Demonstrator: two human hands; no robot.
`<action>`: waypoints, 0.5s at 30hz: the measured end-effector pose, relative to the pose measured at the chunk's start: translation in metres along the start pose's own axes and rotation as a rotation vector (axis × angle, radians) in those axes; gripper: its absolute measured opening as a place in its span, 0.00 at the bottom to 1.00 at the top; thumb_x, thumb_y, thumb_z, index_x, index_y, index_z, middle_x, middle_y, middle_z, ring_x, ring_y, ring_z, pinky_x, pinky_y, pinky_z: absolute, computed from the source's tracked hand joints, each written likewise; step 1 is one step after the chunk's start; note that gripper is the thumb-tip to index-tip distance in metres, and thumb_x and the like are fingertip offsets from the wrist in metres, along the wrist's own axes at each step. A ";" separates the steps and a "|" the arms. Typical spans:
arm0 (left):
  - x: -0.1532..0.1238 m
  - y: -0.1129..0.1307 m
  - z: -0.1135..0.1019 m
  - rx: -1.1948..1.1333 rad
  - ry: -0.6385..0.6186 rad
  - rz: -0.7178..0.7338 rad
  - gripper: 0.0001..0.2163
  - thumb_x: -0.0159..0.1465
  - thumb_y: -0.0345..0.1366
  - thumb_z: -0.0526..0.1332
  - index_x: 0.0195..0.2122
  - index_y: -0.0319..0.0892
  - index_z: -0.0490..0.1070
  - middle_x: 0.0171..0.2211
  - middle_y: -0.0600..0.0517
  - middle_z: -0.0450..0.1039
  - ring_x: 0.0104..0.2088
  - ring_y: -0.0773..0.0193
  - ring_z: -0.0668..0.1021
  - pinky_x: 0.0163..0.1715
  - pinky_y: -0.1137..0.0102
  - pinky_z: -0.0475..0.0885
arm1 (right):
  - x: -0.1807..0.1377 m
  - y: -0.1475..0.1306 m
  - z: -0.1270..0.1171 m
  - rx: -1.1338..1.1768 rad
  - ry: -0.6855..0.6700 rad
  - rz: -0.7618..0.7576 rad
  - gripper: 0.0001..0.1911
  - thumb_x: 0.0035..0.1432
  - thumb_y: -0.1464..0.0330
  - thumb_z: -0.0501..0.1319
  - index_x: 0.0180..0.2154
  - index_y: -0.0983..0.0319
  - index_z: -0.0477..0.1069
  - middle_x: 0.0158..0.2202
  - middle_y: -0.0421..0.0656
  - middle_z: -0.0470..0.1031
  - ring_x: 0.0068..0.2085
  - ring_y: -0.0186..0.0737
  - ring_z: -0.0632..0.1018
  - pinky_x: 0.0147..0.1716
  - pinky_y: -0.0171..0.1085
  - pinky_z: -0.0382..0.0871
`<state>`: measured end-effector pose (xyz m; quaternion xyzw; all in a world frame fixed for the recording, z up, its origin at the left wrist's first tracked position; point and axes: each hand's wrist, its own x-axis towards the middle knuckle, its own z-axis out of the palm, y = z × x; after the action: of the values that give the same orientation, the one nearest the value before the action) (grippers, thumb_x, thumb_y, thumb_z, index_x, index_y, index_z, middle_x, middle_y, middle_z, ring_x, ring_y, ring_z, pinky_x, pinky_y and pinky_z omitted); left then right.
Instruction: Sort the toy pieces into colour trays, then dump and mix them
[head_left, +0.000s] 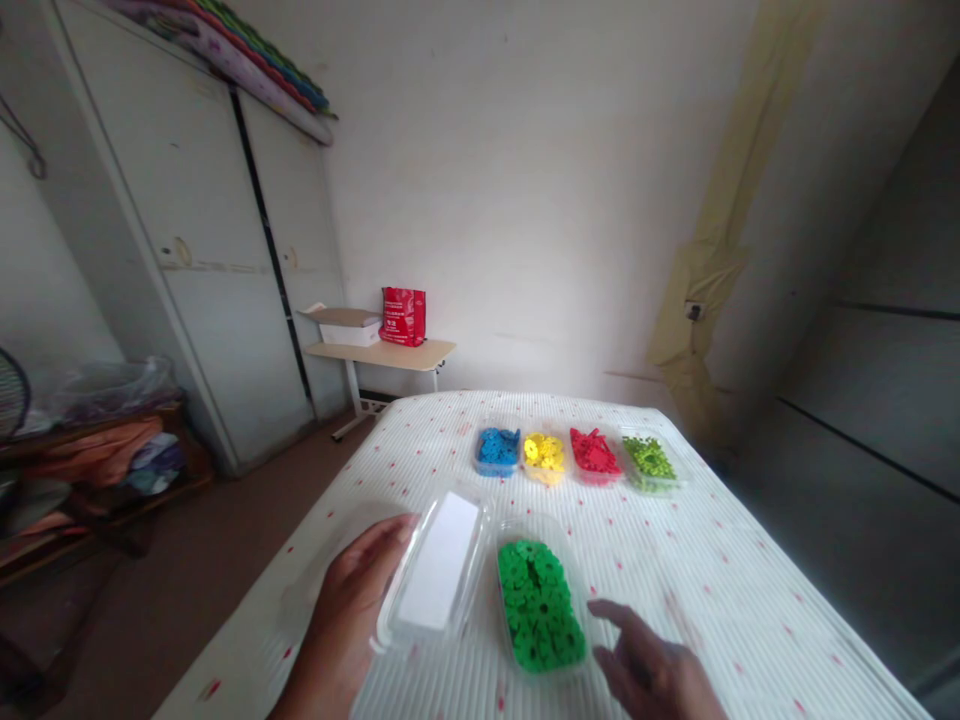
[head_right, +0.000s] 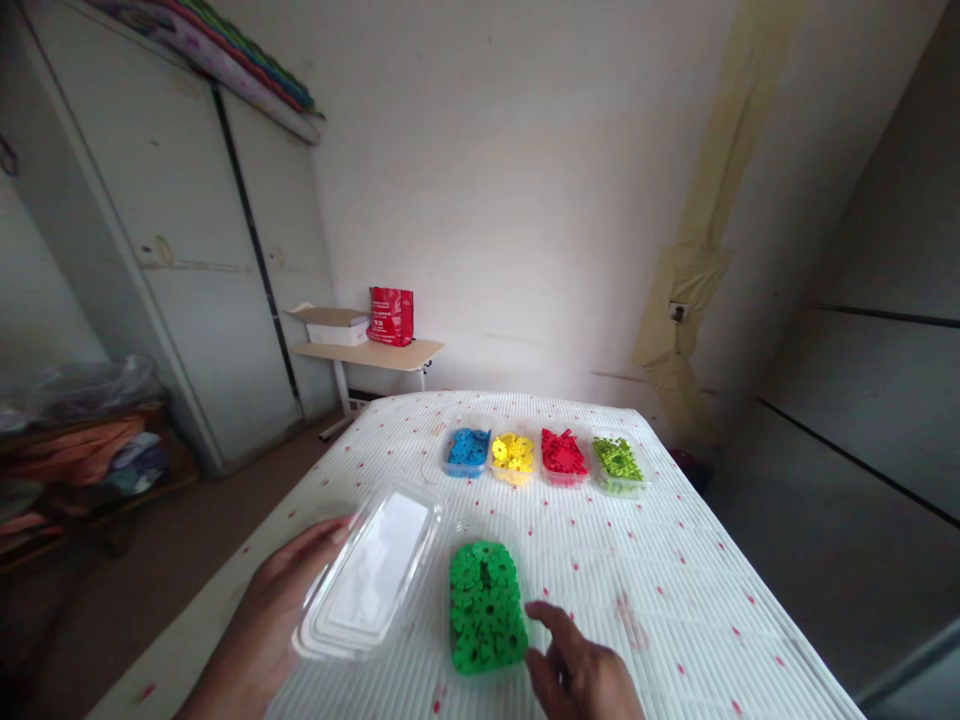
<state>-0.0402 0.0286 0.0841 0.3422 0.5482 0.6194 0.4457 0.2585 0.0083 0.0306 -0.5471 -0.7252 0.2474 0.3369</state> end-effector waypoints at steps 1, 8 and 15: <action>-0.004 0.002 0.007 0.031 -0.024 0.028 0.20 0.50 0.46 0.64 0.40 0.38 0.73 0.32 0.49 0.77 0.35 0.58 0.78 0.33 0.71 0.72 | 0.006 -0.008 -0.007 0.043 0.008 0.003 0.16 0.54 0.58 0.55 0.43 0.56 0.71 0.18 0.37 0.71 0.19 0.34 0.72 0.21 0.31 0.67; -0.024 0.003 0.037 0.398 -0.251 0.458 0.10 0.54 0.40 0.61 0.36 0.44 0.75 0.25 0.52 0.72 0.27 0.64 0.74 0.28 0.73 0.69 | 0.052 -0.039 -0.024 0.457 0.060 0.008 0.23 0.53 0.58 0.58 0.51 0.57 0.62 0.46 0.47 0.70 0.28 0.33 0.73 0.22 0.32 0.67; -0.022 0.008 0.049 0.570 -0.474 0.887 0.08 0.60 0.30 0.56 0.39 0.44 0.72 0.27 0.51 0.71 0.28 0.67 0.73 0.29 0.74 0.69 | 0.066 -0.039 -0.017 0.792 -0.097 0.052 0.12 0.51 0.60 0.62 0.33 0.62 0.69 0.20 0.36 0.69 0.21 0.31 0.70 0.21 0.31 0.65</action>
<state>0.0117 0.0264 0.1016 0.7752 0.3829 0.4814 0.1441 0.2353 0.0600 0.0846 -0.3805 -0.5747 0.5418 0.4810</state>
